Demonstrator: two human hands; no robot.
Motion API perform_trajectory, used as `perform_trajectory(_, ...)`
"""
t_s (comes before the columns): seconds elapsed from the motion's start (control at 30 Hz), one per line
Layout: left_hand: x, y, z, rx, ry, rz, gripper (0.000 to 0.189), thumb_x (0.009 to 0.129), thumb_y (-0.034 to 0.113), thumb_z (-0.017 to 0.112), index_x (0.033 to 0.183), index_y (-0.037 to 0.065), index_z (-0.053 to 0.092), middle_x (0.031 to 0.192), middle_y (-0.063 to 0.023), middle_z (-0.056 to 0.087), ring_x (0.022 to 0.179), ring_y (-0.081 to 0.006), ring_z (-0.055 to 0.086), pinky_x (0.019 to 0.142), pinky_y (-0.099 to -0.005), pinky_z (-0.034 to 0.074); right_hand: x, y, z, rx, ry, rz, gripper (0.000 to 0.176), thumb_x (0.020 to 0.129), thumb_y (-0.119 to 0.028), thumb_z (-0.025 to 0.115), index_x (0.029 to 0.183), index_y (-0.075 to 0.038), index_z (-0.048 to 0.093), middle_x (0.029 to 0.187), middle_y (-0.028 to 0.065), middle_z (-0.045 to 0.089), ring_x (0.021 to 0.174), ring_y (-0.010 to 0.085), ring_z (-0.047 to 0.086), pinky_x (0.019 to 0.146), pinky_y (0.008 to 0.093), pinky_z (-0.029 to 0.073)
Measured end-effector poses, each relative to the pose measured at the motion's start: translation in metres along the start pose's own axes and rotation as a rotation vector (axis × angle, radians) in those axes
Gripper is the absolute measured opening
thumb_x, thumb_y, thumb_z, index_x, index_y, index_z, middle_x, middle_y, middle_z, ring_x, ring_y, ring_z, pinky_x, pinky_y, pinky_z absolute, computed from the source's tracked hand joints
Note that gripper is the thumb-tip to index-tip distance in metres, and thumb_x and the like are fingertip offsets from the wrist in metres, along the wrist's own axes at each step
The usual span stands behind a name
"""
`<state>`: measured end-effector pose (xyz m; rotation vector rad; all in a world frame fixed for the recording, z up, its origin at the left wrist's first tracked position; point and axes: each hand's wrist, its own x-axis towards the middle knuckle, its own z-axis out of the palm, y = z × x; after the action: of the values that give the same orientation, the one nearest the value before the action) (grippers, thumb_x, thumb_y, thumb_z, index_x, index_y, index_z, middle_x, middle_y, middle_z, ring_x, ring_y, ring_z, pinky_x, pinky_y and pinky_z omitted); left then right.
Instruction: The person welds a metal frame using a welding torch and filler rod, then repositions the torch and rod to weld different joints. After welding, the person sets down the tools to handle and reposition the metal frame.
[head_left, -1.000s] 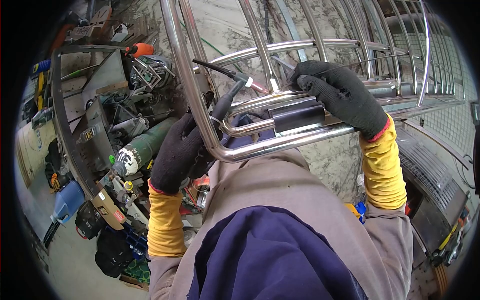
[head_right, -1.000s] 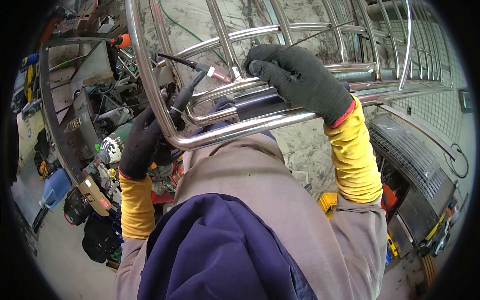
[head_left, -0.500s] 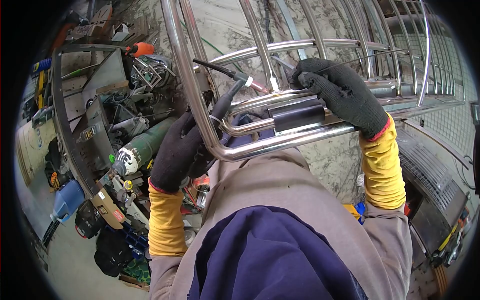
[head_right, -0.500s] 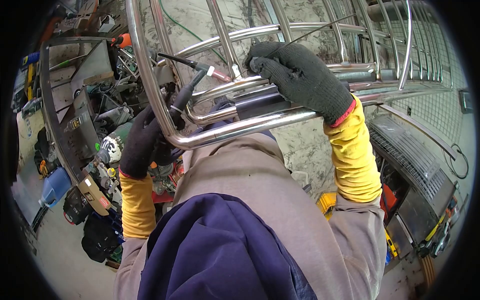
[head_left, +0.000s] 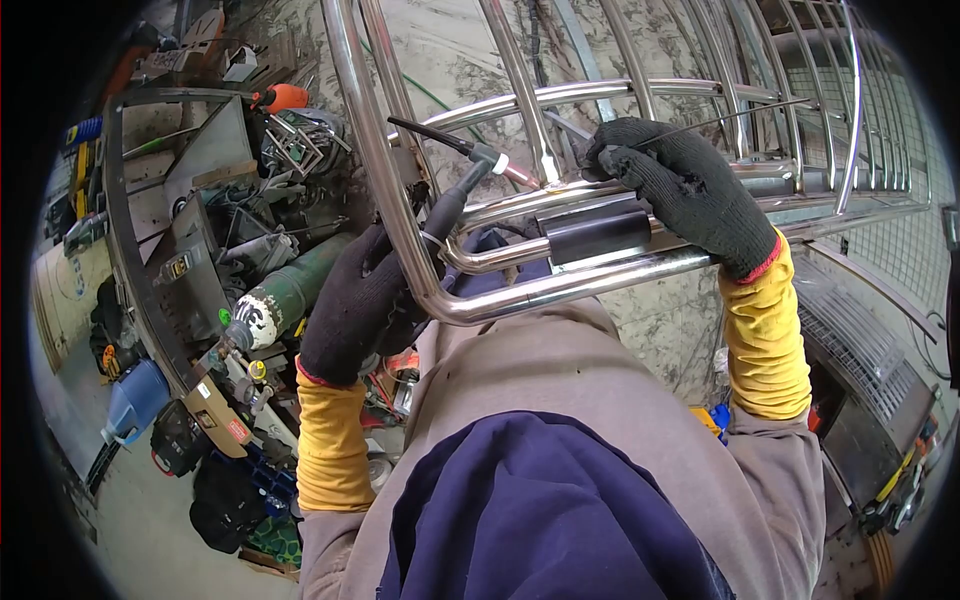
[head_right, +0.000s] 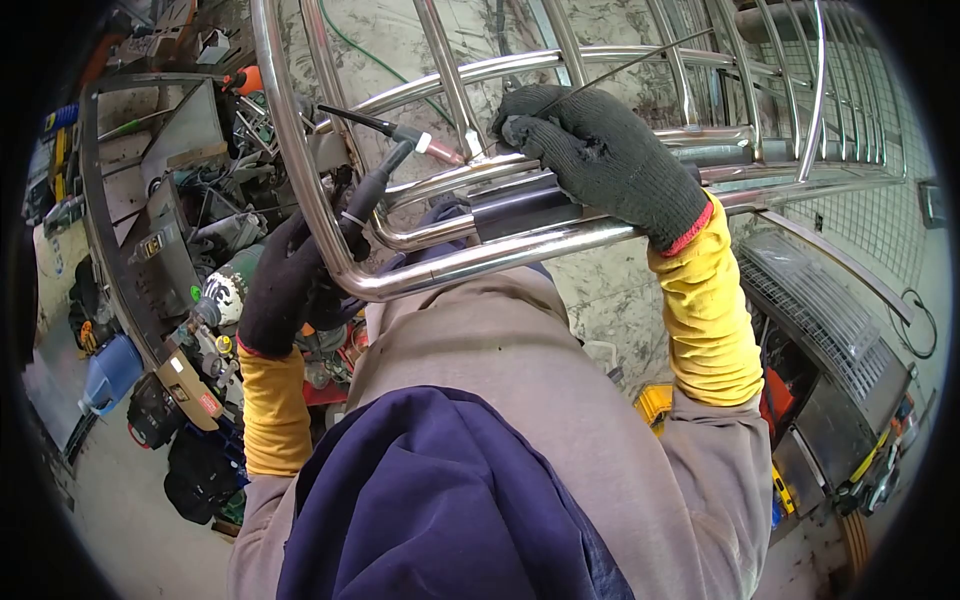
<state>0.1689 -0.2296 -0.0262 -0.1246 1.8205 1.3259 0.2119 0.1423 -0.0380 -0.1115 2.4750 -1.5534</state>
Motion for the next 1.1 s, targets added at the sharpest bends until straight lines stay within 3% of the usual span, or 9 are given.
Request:
perform_trajectory(0.3, -0.001, 0.0, 0.0, 0.002, 0.024, -0.027, 0.055, 0.105, 0.029, 0.069, 0.15, -0.002, 0.062, 0.117, -0.0137, 0.075, 0.102, -0.0196, 0.074, 0.091, -0.0344, 0.059, 0.001, 0.006, 0.0, -0.003, -0.015, -0.018, 0.03, 0.11, -0.014, 0.069, 0.135, 0.003, 0.071, 0.119, 0.0133, 0.078, 0.108, 0.02, 0.075, 0.097, 0.0364, 0.061)
perform_trajectory(0.4, -0.003, -0.011, -0.007, 0.404, 0.018, 0.216, 0.042, 0.109, 0.018, 0.065, 0.144, -0.003, 0.063, 0.128, -0.0148, 0.071, 0.112, -0.0187, 0.071, 0.095, -0.0335, 0.058, 0.004, -0.002, 0.0, 0.171, -0.052, 0.06, 0.032, 0.11, -0.016, 0.07, 0.136, 0.002, 0.071, 0.119, 0.0123, 0.078, 0.107, 0.0196, 0.075, 0.096, 0.0357, 0.061)
perform_trajectory(0.5, -0.002, -0.001, -0.004, 0.147, -0.003, 0.005, 0.04, 0.11, 0.015, 0.063, 0.146, -0.004, 0.062, 0.131, -0.0164, 0.07, 0.112, -0.0192, 0.071, 0.097, -0.0342, 0.058, 0.0, -0.003, -0.002, 0.035, -0.029, 0.013, 0.032, 0.111, -0.016, 0.069, 0.137, 0.002, 0.07, 0.119, 0.0121, 0.078, 0.107, 0.0191, 0.075, 0.096, 0.0354, 0.061)
perform_trajectory(0.67, -0.003, 0.003, -0.001, 0.137, -0.014, -0.003, 0.05, 0.112, 0.022, 0.062, 0.154, -0.004, 0.058, 0.128, -0.017, 0.071, 0.112, -0.0204, 0.072, 0.098, -0.0357, 0.058, -0.001, 0.004, -0.001, 0.007, -0.009, 0.031, 0.031, 0.111, -0.015, 0.069, 0.137, 0.002, 0.071, 0.119, 0.0115, 0.079, 0.106, 0.0175, 0.075, 0.095, 0.0346, 0.06)
perform_trajectory(0.73, -0.002, -0.003, -0.004, 0.18, -0.045, 0.106, 0.054, 0.111, 0.025, 0.062, 0.157, -0.003, 0.056, 0.128, -0.0164, 0.072, 0.111, -0.0198, 0.072, 0.097, -0.0356, 0.058, 0.0, -0.002, -0.001, -0.06, -0.006, 0.012, 0.03, 0.11, -0.015, 0.069, 0.135, 0.002, 0.072, 0.118, 0.0114, 0.079, 0.105, 0.017, 0.074, 0.095, 0.0343, 0.06)
perform_trajectory(0.93, 0.0, 0.002, -0.001, 0.073, -0.026, 0.0, 0.056, 0.11, 0.028, 0.063, 0.157, -0.002, 0.056, 0.123, -0.014, 0.074, 0.105, -0.0188, 0.074, 0.095, -0.0344, 0.059, 0.0, -0.003, 0.0, -0.08, 0.008, -0.006, 0.028, 0.111, -0.016, 0.069, 0.132, 0.001, 0.073, 0.117, 0.0114, 0.079, 0.105, 0.0176, 0.074, 0.094, 0.0348, 0.06)
perform_trajectory(0.97, -0.001, 0.001, 0.0, 0.073, -0.026, 0.001, 0.056, 0.11, 0.028, 0.063, 0.157, -0.002, 0.056, 0.123, -0.014, 0.074, 0.105, -0.0188, 0.074, 0.095, -0.0344, 0.059, 0.0, -0.001, 0.0, -0.081, 0.008, -0.007, 0.028, 0.111, -0.016, 0.069, 0.132, 0.001, 0.073, 0.117, 0.0114, 0.079, 0.105, 0.0176, 0.074, 0.094, 0.0348, 0.06)
perform_trajectory(1.03, -0.001, 0.0, 0.002, 0.023, 0.012, 0.054, 0.041, 0.108, 0.026, 0.066, 0.138, -0.002, 0.067, 0.108, -0.0066, 0.075, 0.093, -0.0099, 0.066, 0.083, -0.0279, 0.055, 0.0, 0.004, 0.001, -0.069, 0.018, -0.032, 0.028, 0.11, -0.017, 0.069, 0.132, 0.001, 0.074, 0.117, 0.0114, 0.079, 0.104, 0.0179, 0.074, 0.095, 0.035, 0.06)
perform_trajectory(1.1, -0.003, -0.007, 0.001, 0.022, 0.03, 0.084, 0.045, 0.109, 0.024, 0.065, 0.146, -0.002, 0.062, 0.114, -0.0089, 0.075, 0.096, -0.0122, 0.069, 0.084, -0.029, 0.057, 0.003, -0.002, -0.001, 0.04, -0.014, 0.031, 0.029, 0.11, -0.017, 0.069, 0.133, 0.0, 0.074, 0.118, 0.0112, 0.078, 0.105, 0.0181, 0.074, 0.095, 0.0349, 0.06)
